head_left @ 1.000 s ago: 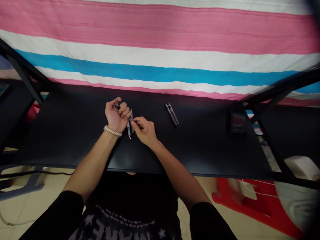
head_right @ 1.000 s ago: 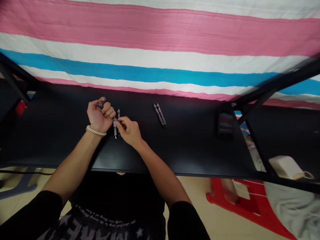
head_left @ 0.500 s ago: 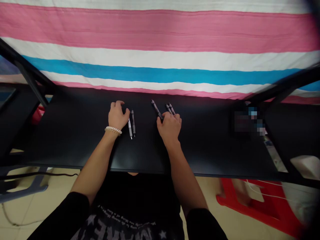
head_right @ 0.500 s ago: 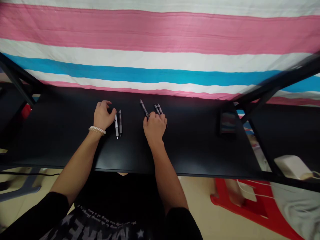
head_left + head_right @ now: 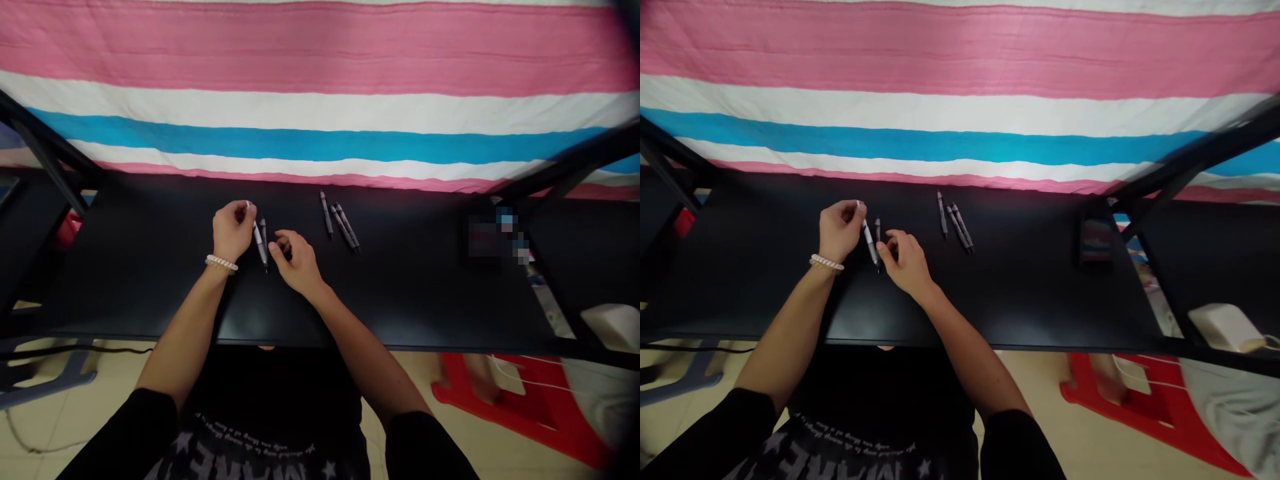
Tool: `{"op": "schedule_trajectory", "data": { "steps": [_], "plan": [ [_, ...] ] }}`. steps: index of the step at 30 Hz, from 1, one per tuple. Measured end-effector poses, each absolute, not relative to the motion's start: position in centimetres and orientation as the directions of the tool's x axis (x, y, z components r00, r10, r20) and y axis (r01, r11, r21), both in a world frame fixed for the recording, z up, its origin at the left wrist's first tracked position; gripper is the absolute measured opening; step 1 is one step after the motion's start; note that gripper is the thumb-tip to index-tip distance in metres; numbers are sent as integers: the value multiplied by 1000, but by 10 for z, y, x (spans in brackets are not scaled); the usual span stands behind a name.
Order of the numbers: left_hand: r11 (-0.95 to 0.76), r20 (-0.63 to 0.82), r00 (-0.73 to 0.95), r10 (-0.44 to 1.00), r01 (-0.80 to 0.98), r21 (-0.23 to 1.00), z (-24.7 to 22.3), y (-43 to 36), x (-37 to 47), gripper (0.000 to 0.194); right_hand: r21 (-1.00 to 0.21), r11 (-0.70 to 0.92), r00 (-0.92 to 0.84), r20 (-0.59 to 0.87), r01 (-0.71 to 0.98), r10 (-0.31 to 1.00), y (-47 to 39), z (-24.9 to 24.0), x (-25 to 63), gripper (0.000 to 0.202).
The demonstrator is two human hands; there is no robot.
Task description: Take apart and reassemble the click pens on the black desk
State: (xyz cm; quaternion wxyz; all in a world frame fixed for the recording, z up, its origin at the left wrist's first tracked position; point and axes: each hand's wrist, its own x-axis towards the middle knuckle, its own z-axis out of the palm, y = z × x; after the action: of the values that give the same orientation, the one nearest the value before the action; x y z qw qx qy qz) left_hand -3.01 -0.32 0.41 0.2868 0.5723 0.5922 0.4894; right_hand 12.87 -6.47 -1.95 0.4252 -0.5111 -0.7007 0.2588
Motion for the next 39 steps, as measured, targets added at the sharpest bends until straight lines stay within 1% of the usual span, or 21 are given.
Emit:
{"op": "schedule_trajectory", "data": {
  "steps": [1,3,4,6,8,11,12,13,15,17,20,23,27,30,32,33,35,37,39],
  "plan": [
    [-156,210,-212,954,246,957,6,-3,-26,24,-854,321,-132,292,410,947,-65,-20,127,32],
    [-166,158,-231,960,-14,986,9,-6,-18,27,-937,251,-187,208,243,960,-66,-22,126,32],
    [-147,119,-223,967,-110,983,11,-7,-14,29,-961,212,-210,174,175,962,-66,-23,125,32],
    [-73,26,-189,982,-250,966,14,-10,-8,32,-985,151,-207,131,87,970,-65,-24,124,31],
    [-5,-59,-178,982,-338,941,16,-12,-5,34,-986,143,-131,132,83,983,-65,-23,124,30],
    [6,-119,-244,962,-419,908,16,-11,-4,32,-951,242,53,256,195,965,-65,-20,125,23],
    [-4,-128,-270,954,-440,898,16,-11,-4,31,-936,269,94,295,225,951,-65,-18,125,23],
    [-16,-134,-293,947,-459,888,15,-10,-3,30,-934,273,116,305,230,945,-65,-17,125,27],
    [-42,-139,-331,933,-487,872,12,-8,-3,28,-964,215,115,234,159,965,-64,-16,125,31],
    [-61,-142,-351,925,-507,860,10,-7,-2,27,-982,169,102,178,89,979,-63,-17,126,27],
    [-72,-147,-363,920,-527,847,7,-6,-3,26,-969,233,120,241,78,963,-60,-19,127,19],
    [-83,-147,-371,917,-537,840,5,-4,-5,23,-978,203,138,208,46,968,-59,-19,127,21],
    [-77,-145,-365,920,-529,845,0,-3,-6,22,-967,230,157,246,108,957,-59,-19,127,20],
    [-70,-137,-365,921,-500,863,-4,-2,-7,23,-980,171,139,184,102,973,-58,-21,127,22],
    [-64,-143,-372,917,-491,869,-4,-2,-6,23,-972,198,144,215,125,966,-58,-23,127,20],
    [-61,-149,-378,914,-491,869,-4,-2,-6,22,-968,214,141,232,132,962,-57,-24,127,22],
    [-54,-167,-389,906,-496,866,-3,-2,-6,21,-975,196,124,208,103,970,-57,-25,126,30],
    [-52,-176,-395,901,-503,863,-3,-1,-6,20,-982,169,126,179,82,976,-59,-24,124,30],
    [-60,-169,-398,901,-502,863,-4,-1,-7,19,-964,227,165,248,137,954,-61,-21,123,23]
  ]
}}
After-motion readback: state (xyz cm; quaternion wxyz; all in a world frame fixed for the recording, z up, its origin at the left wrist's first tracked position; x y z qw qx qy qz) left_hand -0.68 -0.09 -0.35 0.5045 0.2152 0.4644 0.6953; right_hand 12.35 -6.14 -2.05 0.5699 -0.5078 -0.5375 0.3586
